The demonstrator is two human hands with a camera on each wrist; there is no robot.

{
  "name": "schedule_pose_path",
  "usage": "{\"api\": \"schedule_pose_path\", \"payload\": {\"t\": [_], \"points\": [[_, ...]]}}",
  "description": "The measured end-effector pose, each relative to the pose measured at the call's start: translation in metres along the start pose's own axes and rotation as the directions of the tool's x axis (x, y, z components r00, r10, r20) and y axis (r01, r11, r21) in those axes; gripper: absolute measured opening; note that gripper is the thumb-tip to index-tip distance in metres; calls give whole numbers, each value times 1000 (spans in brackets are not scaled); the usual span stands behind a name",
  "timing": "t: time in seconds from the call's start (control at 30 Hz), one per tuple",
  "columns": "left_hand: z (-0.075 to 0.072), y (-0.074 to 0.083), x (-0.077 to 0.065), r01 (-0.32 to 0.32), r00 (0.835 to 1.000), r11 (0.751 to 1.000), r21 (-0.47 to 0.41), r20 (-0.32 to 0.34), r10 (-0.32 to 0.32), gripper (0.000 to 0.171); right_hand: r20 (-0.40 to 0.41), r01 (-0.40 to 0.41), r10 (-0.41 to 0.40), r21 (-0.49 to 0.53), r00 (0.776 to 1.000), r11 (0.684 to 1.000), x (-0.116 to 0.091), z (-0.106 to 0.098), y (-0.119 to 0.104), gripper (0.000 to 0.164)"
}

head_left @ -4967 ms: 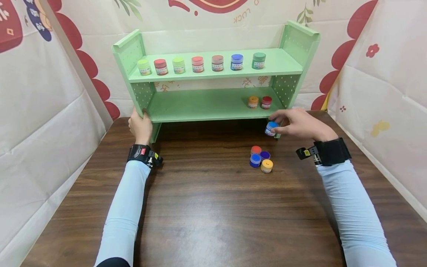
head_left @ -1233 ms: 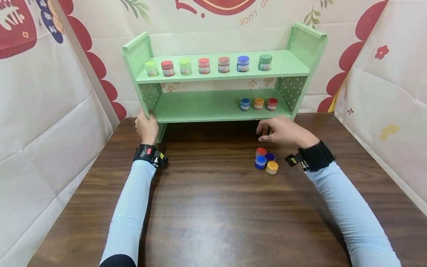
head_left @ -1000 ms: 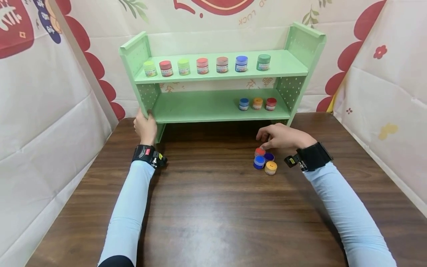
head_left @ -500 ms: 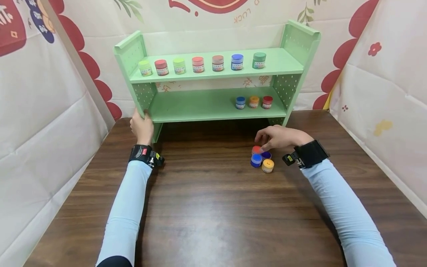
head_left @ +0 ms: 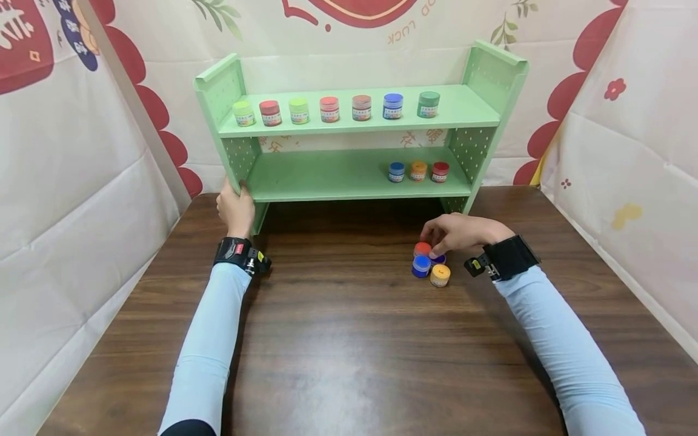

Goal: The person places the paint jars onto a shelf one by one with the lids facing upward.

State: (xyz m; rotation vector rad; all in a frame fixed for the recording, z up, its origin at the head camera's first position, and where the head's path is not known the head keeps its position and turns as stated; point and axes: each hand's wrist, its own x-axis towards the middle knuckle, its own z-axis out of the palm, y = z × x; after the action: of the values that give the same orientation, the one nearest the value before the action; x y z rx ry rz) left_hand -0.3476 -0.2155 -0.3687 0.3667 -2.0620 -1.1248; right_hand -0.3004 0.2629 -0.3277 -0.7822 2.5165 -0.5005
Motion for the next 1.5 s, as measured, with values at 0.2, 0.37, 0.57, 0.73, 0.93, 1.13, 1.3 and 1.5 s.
{"api": "schedule_pose_path", "payload": {"t": [0.2,0.37,0.57,0.73,0.93,1.13,1.3,1.5], "points": [[0,2,2,-1,1000,1000,-4,-6,1,28,44,-24,23,2,999,1000,-1,-3,3,50],[-1,4,2,-3,1000,1000,-14,-12,2,28,64,-27,26,12,998,1000,-2,-6,5,50],[0,4,2,1,1000,1000,-10,-10,-1,28,111,-47,42,45,993,998,-2,-6,6,58],[0,4,1,10,1000,1000,-8,-4,-10,28,132,-64,53,86,990,994,-2,-4,7,60],[0,6,0,9,1000,1000,-7,0,-9,28,148,-71,52,126,988,989,-1,-2,7,59],[1,5,1,5,1000,1000,-9,-2,-5,28,159,-67,45,140,986,988,-2,-2,7,56],[1,3,2,0,1000,1000,-9,-2,0,29,161,-72,50,136,986,988,-1,-2,7,51],[1,0,0,3,1000,1000,0,2,-3,29,177,-85,59,144,983,986,-1,-1,8,52]]}}
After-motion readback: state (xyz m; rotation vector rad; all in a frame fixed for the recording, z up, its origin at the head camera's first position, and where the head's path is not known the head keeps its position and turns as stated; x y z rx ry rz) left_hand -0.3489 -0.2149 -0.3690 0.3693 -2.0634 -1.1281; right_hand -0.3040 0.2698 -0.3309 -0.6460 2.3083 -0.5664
